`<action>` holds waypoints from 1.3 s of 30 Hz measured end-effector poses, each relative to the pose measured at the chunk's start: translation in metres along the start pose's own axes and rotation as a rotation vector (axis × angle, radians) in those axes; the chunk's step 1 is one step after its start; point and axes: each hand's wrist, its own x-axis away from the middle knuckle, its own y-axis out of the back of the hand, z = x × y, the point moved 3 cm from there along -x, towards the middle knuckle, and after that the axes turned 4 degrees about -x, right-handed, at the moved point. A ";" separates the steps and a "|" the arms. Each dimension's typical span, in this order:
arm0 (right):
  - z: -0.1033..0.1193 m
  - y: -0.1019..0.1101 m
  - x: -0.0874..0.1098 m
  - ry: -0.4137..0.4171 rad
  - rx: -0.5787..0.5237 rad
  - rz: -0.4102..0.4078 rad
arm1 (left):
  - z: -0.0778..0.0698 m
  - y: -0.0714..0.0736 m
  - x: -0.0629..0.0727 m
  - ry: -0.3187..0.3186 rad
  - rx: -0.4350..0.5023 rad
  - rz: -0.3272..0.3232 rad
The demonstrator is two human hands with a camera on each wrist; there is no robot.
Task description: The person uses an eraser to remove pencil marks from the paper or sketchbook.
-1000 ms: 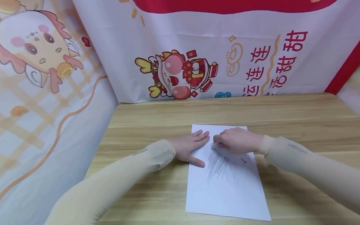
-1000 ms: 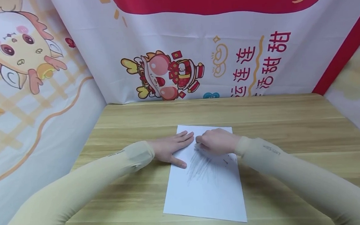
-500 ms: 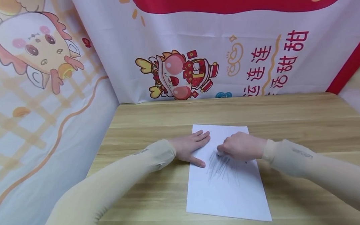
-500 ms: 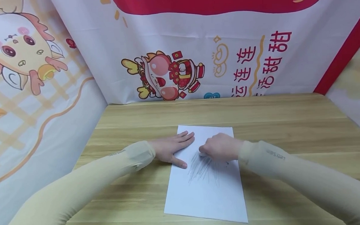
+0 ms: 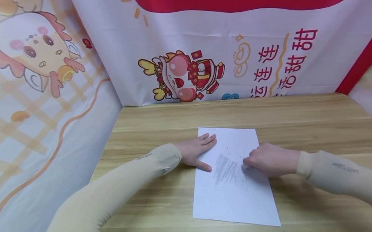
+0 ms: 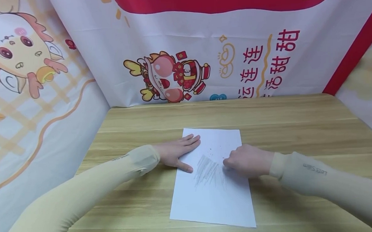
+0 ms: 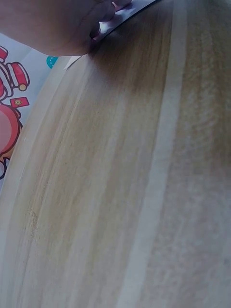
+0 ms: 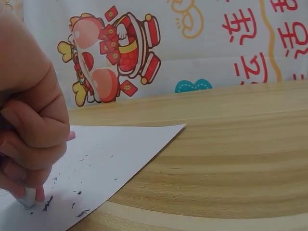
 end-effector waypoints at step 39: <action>0.001 0.003 -0.050 -0.013 -0.005 0.004 | -0.001 0.002 0.006 -0.053 -0.002 -0.031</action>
